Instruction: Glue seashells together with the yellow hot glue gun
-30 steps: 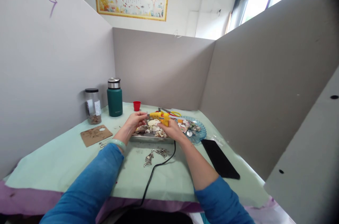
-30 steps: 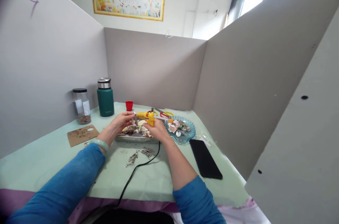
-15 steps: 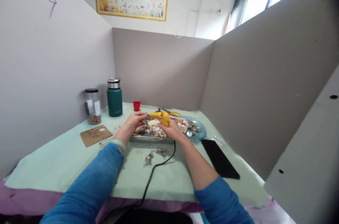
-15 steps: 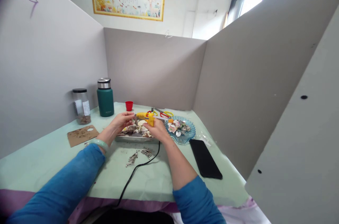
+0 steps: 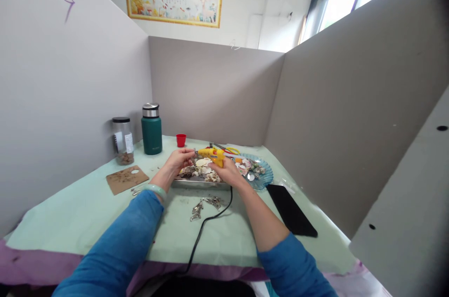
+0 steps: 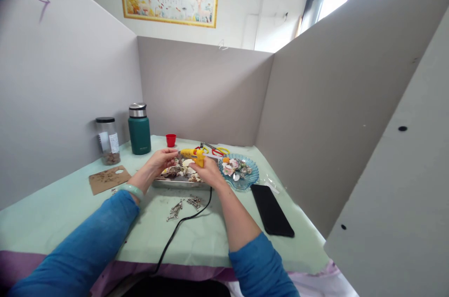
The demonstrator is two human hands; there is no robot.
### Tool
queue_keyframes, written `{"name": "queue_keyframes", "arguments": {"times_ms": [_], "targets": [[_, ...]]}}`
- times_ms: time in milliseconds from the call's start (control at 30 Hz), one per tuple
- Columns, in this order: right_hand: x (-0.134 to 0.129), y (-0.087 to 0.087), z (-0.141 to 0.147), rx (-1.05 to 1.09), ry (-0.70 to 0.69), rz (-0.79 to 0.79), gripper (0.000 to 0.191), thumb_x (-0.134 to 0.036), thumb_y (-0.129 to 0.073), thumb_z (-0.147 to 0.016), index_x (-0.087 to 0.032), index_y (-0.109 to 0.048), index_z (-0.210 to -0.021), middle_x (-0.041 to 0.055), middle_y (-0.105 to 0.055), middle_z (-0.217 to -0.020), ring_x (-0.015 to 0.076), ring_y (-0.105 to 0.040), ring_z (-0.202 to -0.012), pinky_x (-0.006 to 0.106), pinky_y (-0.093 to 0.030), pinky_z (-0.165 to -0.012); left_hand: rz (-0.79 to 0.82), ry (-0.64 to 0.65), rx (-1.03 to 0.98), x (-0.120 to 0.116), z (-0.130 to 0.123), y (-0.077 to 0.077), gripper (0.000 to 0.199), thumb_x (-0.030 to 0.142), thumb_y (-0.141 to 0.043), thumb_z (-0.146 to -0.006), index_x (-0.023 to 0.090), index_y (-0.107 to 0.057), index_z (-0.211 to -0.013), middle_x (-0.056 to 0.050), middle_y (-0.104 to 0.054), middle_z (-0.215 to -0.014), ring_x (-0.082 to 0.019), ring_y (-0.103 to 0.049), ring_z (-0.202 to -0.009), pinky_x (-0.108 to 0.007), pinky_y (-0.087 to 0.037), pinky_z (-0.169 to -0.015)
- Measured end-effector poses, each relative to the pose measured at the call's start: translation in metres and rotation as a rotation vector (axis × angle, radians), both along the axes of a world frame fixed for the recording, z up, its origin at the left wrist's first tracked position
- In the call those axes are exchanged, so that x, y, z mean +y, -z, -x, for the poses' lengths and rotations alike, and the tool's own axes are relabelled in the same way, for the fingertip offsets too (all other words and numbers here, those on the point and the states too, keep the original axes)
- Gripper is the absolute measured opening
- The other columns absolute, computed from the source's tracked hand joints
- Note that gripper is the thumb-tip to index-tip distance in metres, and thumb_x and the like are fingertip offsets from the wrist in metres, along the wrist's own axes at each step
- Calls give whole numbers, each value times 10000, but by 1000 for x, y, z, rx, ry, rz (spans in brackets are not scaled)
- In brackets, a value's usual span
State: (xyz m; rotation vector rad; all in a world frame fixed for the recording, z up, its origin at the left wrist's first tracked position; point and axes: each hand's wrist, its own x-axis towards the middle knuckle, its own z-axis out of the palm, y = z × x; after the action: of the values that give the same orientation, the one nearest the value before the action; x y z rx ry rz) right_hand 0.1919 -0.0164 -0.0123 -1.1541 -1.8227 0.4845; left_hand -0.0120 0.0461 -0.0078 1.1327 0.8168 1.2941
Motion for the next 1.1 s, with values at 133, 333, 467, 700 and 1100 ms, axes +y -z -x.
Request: {"name": "queue_keyframes", "arguments": {"times_ms": [133, 333, 467, 700, 1100], "targets": [[2, 1, -1, -8, -29, 0, 332, -457, -559, -764, -153, -620, -882, 2, -560, -709, 124, -461, -618, 236, -369, -601, 5, -22, 1, 0, 1, 0, 247, 129, -768, -568, 98, -620, -764, -34, -639, -643, -49, -490, -412, -214, -486, -485], [0, -1, 0, -85, 31, 13, 320, -452, -545, -780, -149, -609, -858, 13, -579, -706, 137, -487, -623, 233, -362, -586, -1, -47, 4, -1, 0, -1, 238, 134, -763, -571, 105, -618, -758, -25, -634, -633, -52, -485, -408, -224, -481, -486], [-4, -3, -3, -331, 195, -21, 322, -453, -507, -812, -177, -601, -948, 54, -631, -838, 186, -562, -762, 258, -382, -662, 17, -79, -3, -2, 0, -2, 251, 126, -764, -564, 107, -612, -762, -25, -637, -629, -50, -480, -403, -219, -473, -479], [-9, -6, -4, -703, 366, 97, 497, -552, -576, -723, -185, -592, -1059, 128, -584, -1054, 255, -589, -899, 320, -413, -728, 39, -89, -8, -4, -2, -4, 257, 124, -770, -558, 107, -599, -749, -24, -636, -623, -48, -483, -394, -218, -471, -474], [11, -30, 8, -730, 268, -18, 325, -452, -506, -819, -197, -708, -830, 94, -679, -905, 220, -608, -851, 278, -403, -682, 23, -88, -12, -4, -1, -3, 269, 137, -765, -558, 107, -605, -772, -24, -639, -616, -53, -482, -389, -217, -460, -464]]}}
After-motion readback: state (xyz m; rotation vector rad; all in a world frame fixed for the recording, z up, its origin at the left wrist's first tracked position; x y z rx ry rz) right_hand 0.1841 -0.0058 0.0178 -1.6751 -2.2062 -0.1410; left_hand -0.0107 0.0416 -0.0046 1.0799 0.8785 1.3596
